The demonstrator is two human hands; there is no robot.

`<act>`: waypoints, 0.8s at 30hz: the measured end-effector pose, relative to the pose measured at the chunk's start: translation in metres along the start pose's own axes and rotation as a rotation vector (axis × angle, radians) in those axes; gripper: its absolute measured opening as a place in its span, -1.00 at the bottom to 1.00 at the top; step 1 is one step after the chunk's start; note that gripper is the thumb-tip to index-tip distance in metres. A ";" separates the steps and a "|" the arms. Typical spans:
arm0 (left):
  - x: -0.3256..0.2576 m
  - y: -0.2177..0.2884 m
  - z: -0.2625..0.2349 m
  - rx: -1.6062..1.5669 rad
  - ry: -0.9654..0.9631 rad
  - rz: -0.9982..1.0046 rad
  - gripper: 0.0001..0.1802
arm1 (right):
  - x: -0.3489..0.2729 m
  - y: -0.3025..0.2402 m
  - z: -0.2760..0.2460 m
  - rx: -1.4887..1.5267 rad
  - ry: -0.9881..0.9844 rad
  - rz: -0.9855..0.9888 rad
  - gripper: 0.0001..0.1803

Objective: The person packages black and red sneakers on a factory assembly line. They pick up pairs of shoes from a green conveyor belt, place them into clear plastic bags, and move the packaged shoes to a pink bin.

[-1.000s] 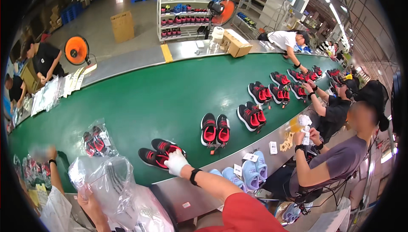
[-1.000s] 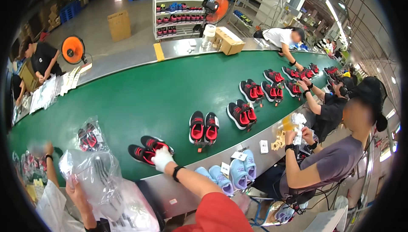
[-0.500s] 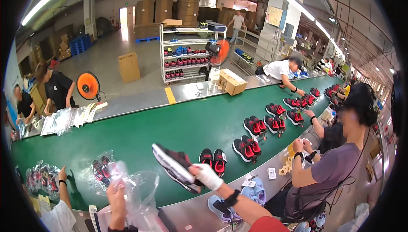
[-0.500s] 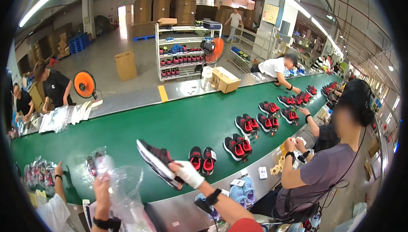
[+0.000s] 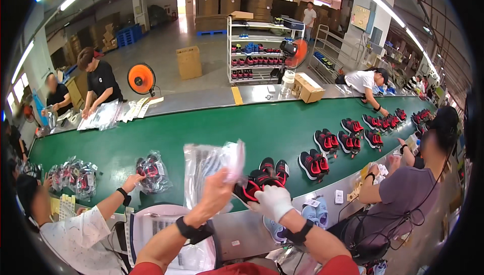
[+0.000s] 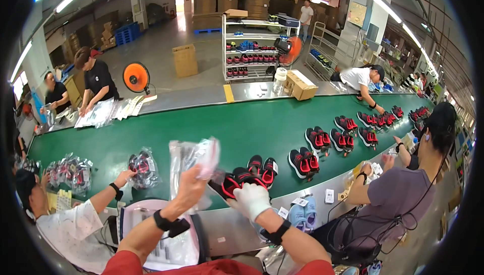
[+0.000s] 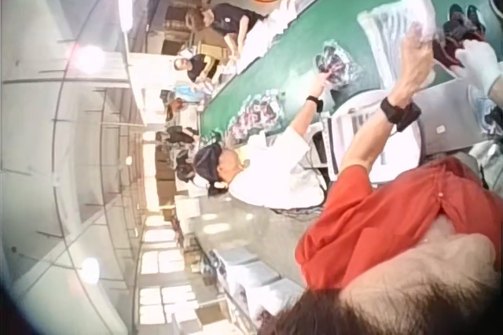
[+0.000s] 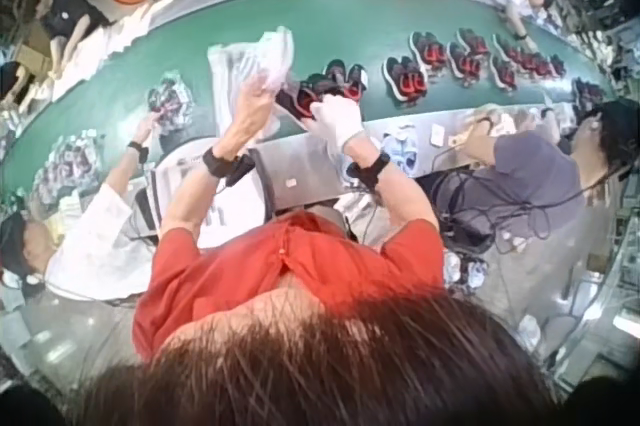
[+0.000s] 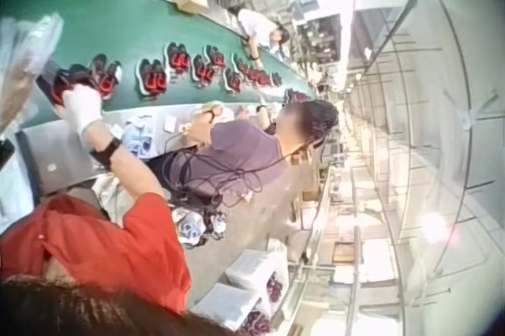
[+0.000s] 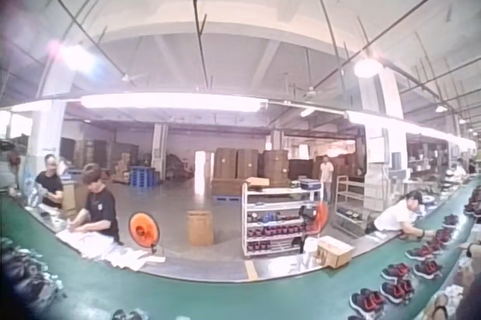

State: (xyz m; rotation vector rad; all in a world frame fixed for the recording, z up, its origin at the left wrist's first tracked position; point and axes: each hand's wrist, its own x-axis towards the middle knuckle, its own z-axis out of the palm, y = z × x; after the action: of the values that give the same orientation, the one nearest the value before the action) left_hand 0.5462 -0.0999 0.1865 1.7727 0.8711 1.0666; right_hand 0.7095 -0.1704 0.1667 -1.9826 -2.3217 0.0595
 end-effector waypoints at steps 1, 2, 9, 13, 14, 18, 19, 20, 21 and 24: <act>0.001 0.000 0.009 0.050 -0.016 0.022 -0.85 | 0.003 -0.011 0.005 -0.064 -0.062 -0.031 -0.62; 0.004 -0.006 0.013 0.096 -0.037 0.044 -0.84 | -0.001 -0.025 0.013 -0.049 -0.068 -0.129 -0.65; 0.052 -0.028 -0.089 0.386 0.206 -0.049 -0.86 | -0.025 0.000 -0.057 0.155 0.265 -0.071 -0.63; 0.035 -0.046 -0.081 0.373 0.264 -0.068 -0.87 | -0.031 0.022 -0.077 0.827 0.466 -0.047 -0.71; 0.031 -0.047 -0.077 0.361 0.294 -0.049 -0.86 | -0.035 0.020 -0.080 0.985 0.452 0.089 -0.71; 0.029 -0.029 -0.081 0.414 0.310 -0.067 -0.85 | -0.058 0.049 -0.060 1.373 0.795 0.192 -0.51; 0.027 -0.026 -0.083 0.442 0.315 -0.054 -0.85 | -0.056 0.055 -0.059 1.711 0.821 0.163 -0.46; 0.026 -0.022 -0.082 0.471 0.320 -0.041 -0.85 | -0.057 0.061 -0.064 1.740 0.757 0.036 -0.40; 0.024 -0.021 -0.081 0.498 0.330 -0.028 -0.84 | -0.055 0.059 -0.080 1.762 0.688 -0.095 -0.35; 0.040 -0.019 -0.053 0.333 0.256 0.028 -0.85 | -0.062 0.050 -0.076 1.502 0.771 -0.053 -0.48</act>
State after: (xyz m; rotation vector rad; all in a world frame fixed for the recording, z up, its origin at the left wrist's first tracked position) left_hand 0.5108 -0.0407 0.1950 1.9488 1.2435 1.2410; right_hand 0.7751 -0.2258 0.2354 -0.8626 -1.0864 0.6531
